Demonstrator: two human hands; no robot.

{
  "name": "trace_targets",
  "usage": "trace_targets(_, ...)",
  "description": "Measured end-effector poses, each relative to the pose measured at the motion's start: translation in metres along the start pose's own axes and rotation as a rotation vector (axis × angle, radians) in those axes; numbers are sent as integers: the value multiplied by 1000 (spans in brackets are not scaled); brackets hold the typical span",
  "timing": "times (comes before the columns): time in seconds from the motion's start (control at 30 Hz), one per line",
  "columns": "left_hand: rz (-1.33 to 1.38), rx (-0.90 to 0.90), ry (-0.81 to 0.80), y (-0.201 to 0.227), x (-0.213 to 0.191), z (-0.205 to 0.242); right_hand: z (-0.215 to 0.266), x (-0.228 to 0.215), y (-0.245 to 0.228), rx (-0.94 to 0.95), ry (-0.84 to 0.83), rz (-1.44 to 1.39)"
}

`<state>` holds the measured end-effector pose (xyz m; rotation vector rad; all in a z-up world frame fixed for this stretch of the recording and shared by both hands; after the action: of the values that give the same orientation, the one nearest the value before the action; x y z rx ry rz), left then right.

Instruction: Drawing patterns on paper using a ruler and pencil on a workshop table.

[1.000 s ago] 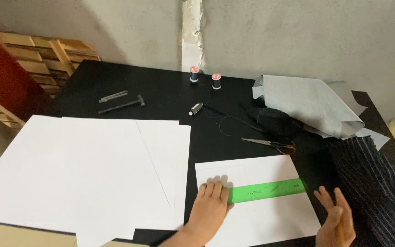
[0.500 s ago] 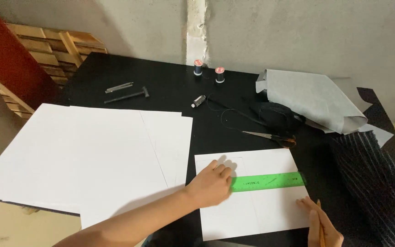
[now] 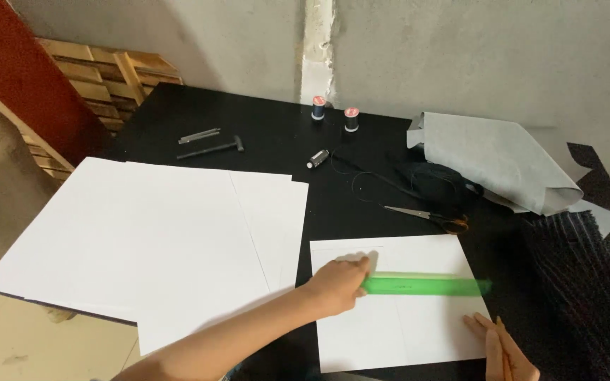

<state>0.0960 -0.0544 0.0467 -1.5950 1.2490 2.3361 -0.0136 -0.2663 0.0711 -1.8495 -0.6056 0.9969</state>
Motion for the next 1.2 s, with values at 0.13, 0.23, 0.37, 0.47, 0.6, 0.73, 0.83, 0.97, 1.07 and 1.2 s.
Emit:
trace_targets(0.13,360,-192,121,-36,-29,20,-4,-1,14,-35,-39,45)
trace_targets(0.23,617,-264,454,-83,-72,56,-3,0,7,-3,-28,56)
trace_targets(0.37,612,-448,870,-178,-98,138,-6,-1,12,-116,-54,198)
trace_targets(0.47,444,-731,970,-198,-93,201,-8,1,41,-170,-40,110)
trace_targets(0.6,348,-845,930,-218,-74,228,11,10,-14,-907,22,686)
trace_targets(0.73,49,-847,948,-243,-63,232,-37,-6,80,-549,-108,869)
trace_targets(0.83,-362,-830,1090,-212,-67,228,-27,-7,53,-129,-56,311)
trace_targets(0.97,108,-564,1276,-108,-76,187,-70,-31,170,81,163,-474)
trace_targets(1.07,-183,-61,805,-32,-2,128,-41,6,9,53,195,-396)
trace_targets(1.2,-147,11,648,-22,42,103,-59,47,3,19,-54,-661)
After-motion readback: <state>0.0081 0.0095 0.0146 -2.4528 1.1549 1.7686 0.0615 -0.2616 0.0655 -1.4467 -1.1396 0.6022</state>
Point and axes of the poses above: each hand's wrist, its own z-axis away from the middle knuckle, its own x-axis out of the palm, y = z × x, the point moved 7 cm from there along -z, towards the middle knuckle, and after that the axes turned 2 degrees about z, right-handed, at the moved point
